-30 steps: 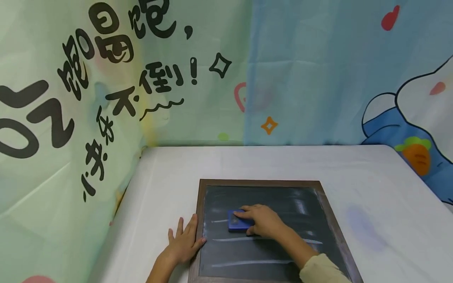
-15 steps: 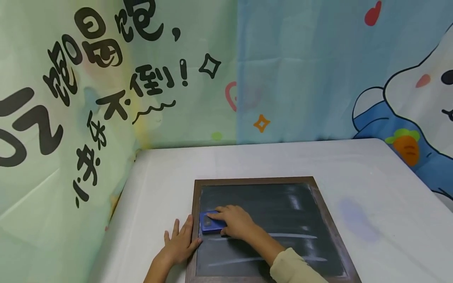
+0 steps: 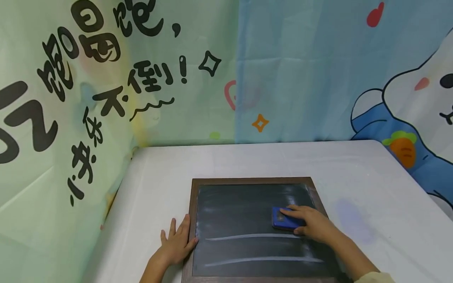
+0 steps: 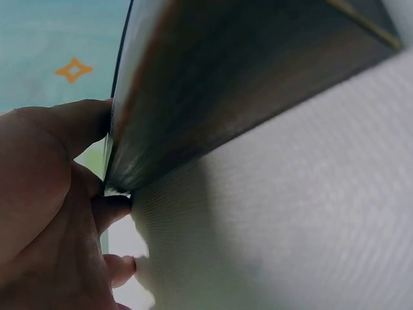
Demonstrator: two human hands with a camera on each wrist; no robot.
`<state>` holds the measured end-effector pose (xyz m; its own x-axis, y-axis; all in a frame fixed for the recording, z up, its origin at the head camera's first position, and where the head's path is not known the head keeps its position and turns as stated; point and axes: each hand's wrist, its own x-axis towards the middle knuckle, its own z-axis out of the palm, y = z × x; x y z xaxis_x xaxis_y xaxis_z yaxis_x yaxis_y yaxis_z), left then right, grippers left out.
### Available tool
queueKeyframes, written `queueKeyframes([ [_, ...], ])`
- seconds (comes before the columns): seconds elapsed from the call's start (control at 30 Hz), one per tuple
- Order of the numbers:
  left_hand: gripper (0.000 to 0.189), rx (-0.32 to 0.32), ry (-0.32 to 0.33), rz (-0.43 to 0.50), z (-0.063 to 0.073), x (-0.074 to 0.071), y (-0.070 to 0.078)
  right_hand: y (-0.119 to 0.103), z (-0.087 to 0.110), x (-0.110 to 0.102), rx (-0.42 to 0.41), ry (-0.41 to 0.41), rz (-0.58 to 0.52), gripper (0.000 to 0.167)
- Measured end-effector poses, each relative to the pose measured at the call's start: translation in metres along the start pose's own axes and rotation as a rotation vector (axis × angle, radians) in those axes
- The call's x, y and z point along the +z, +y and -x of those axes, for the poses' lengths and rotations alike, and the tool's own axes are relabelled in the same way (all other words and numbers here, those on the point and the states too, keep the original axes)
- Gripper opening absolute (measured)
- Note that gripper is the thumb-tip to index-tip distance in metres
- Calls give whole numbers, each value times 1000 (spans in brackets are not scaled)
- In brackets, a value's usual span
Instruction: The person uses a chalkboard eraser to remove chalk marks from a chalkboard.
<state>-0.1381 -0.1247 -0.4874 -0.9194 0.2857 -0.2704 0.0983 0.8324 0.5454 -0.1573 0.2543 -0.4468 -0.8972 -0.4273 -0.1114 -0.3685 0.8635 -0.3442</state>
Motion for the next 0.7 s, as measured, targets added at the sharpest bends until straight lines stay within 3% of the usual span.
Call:
queueKeyframes([
  [0.17,72,7,-7,-6,1,-2,-3,21,11,-6,42,-28,-48,62],
  [0.37,72,31,2,8,1,-1,-4,22,8,-8,58,-43,-76,62],
  [0.53,71,34,27,3,0,0,-4,9,-5,-8,47,-43,-62,62],
  [0.7,71,29,23,-4,-1,2,-6,-26,-34,1,9,-69,-17,60],
])
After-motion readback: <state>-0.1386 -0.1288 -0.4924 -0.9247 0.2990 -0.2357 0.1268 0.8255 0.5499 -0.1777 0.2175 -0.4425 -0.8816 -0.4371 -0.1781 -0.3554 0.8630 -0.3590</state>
